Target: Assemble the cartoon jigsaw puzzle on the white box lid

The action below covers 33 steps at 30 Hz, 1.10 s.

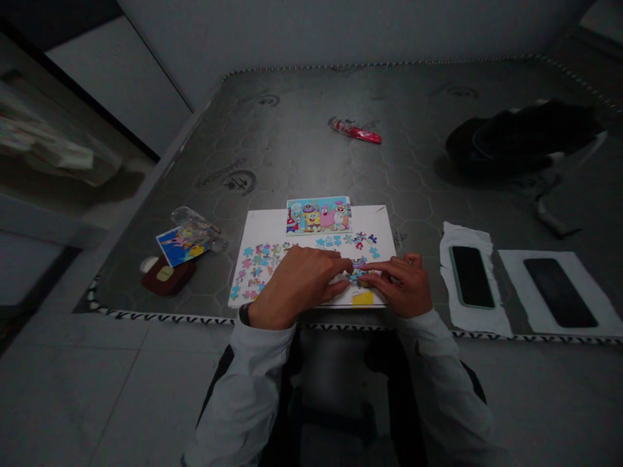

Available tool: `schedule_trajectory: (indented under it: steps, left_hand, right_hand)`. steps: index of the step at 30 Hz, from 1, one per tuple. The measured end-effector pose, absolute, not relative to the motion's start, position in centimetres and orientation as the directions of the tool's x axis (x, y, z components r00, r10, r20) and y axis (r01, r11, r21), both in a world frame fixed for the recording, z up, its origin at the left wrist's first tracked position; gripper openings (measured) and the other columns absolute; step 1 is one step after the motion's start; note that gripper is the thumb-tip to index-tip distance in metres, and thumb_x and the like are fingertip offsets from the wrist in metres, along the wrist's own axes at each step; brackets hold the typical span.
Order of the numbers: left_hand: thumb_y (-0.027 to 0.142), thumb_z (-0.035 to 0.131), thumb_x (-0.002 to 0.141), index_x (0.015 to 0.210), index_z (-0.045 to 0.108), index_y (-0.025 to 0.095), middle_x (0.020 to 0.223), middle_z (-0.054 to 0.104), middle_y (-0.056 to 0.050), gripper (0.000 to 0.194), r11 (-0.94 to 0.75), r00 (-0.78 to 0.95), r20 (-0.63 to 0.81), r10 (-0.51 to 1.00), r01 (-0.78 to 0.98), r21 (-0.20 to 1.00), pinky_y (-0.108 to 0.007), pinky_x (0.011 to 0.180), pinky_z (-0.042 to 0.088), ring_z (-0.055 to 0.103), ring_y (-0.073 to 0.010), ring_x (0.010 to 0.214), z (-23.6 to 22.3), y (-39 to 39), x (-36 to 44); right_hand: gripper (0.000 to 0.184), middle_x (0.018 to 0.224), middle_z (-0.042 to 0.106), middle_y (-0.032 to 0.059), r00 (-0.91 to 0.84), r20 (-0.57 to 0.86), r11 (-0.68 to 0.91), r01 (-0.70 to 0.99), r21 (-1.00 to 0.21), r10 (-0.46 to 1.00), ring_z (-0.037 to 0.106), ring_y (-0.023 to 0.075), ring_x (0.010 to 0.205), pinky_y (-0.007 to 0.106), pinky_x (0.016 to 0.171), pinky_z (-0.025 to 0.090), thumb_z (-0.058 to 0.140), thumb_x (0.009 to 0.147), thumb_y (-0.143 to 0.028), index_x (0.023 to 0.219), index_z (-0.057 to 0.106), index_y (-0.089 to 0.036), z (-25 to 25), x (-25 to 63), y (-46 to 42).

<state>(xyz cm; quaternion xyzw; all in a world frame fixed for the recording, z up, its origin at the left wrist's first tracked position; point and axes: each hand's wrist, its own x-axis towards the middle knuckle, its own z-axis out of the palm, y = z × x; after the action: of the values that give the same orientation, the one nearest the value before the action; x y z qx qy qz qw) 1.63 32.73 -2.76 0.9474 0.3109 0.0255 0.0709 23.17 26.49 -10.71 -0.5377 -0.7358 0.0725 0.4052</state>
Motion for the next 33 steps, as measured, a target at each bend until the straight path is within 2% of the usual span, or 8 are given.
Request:
schedule_trajectory:
  steps: [14, 22, 28, 33]
  left_hand:
    - [0.038, 0.06, 0.092, 0.108, 0.068, 0.027, 0.096, 0.075, -0.001, 0.021, -0.802, 0.81, -0.012, 0.586, 0.581, 0.14, -0.026, 0.061, 0.041, 0.069, -0.0183, 0.077, -2.47, 32.59, 1.68]
    - [0.039, 0.058, 0.094, 0.108, 0.066, 0.027, 0.096, 0.075, -0.001, 0.02, -0.799, 0.808, -0.008, 0.59, 0.585, 0.139, -0.028, 0.061, 0.04, 0.069, -0.0192, 0.077, -2.39, 32.47, 1.71]
    - [0.038, 0.058, 0.093, 0.108, 0.066, 0.027, 0.094, 0.074, -0.001, 0.019, -0.805, 0.813, -0.015, 0.582, 0.578, 0.133, -0.028, 0.06, 0.039, 0.068, -0.0192, 0.077, -2.3, 32.4, 1.72]
    - [0.037, 0.059, 0.093, 0.108, 0.066, 0.025, 0.092, 0.073, -0.002, 0.02, -0.809, 0.819, -0.015, 0.574, 0.57, 0.143, -0.026, 0.061, 0.039, 0.067, -0.0176, 0.076, -2.07, 32.34, 1.75]
  right_hand:
    - [0.018, 0.07, 0.071, -0.006, -0.101, 0.515, 0.405, 0.749, -0.523, 0.851, 0.054, 0.0095, 0.053, 0.034, 0.075, 0.029, 0.066, 0.093, -0.042, 0.095, 0.076, -0.028, -10.78, 23.06, 26.48]
    - [0.018, 0.055, 0.06, -0.0083, -0.134, 0.534, 0.426, 0.772, -0.472, 0.835, 0.054, 0.0092, 0.052, 0.033, 0.074, 0.03, 0.068, 0.091, -0.039, 0.1, 0.075, -0.025, -10.44, 22.98, 26.32]
    - [0.017, 0.058, 0.063, -0.0078, -0.176, 0.558, 0.459, 0.784, -0.418, 0.811, 0.057, 0.0093, 0.053, 0.033, 0.076, 0.03, 0.069, 0.09, -0.035, 0.101, 0.074, -0.022, -10.36, 22.83, 26.35]
    - [0.017, 0.057, 0.063, -0.0084, -0.161, 0.547, 0.444, 0.782, -0.438, 0.822, 0.055, 0.0088, 0.052, 0.033, 0.074, 0.03, 0.067, 0.091, -0.037, 0.099, 0.074, -0.024, -10.26, 22.82, 26.33]
